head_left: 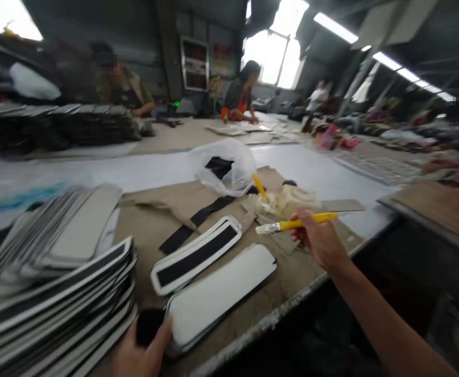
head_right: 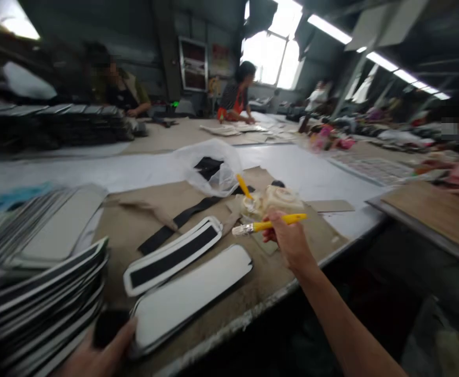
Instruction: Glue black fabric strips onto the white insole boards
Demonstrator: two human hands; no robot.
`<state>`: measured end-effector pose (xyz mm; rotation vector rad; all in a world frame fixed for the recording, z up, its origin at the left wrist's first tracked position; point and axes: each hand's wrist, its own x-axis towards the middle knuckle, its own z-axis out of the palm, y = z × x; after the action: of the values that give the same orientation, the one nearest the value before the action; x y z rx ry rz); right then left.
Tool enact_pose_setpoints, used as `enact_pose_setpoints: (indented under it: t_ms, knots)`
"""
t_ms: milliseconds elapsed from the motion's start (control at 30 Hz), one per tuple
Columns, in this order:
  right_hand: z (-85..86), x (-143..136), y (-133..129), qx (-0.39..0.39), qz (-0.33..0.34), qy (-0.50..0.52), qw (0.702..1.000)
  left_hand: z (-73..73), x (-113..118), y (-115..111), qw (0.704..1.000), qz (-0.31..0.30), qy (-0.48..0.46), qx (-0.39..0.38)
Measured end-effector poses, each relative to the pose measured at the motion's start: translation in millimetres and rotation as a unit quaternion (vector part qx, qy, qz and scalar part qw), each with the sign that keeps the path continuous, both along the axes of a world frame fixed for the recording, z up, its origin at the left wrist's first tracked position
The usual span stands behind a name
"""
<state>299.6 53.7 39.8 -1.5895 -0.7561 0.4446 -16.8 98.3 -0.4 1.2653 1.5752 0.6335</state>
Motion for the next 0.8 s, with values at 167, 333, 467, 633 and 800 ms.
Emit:
enact_pose_setpoints:
  t_ms: [167, 333, 467, 633, 800]
  knots:
    - [-7.9, -82.2, -19.8, -0.015, 0.187, 0.113, 0.976, -25.1, -11.5, -8.3, 0.994, 0.050, -0.095, -0.012]
    - [-25.3, -137.8, -13.8, -0.058, 0.270, 0.102, 0.956, -28.2, -11.6, -9.8, 0.986, 0.041, -0.164, 0.012]
    - [-29.7, -150.1, -8.1, -0.089, 0.283, 0.099, 0.950, -34.3, -13.1, -9.0, 0.984, 0.047, -0.169, 0.012]
    - [-25.8, -134.2, -10.1, -0.118, 0.242, 0.008, 0.963, -40.0, -11.9, -8.5, 0.983, 0.069, -0.167, 0.009]
    - [-20.8, -97.4, -14.9, -0.143, 0.183, -0.126, 0.964, -38.3, -10.4, -8.6, 0.984, 0.078, -0.161, -0.004]
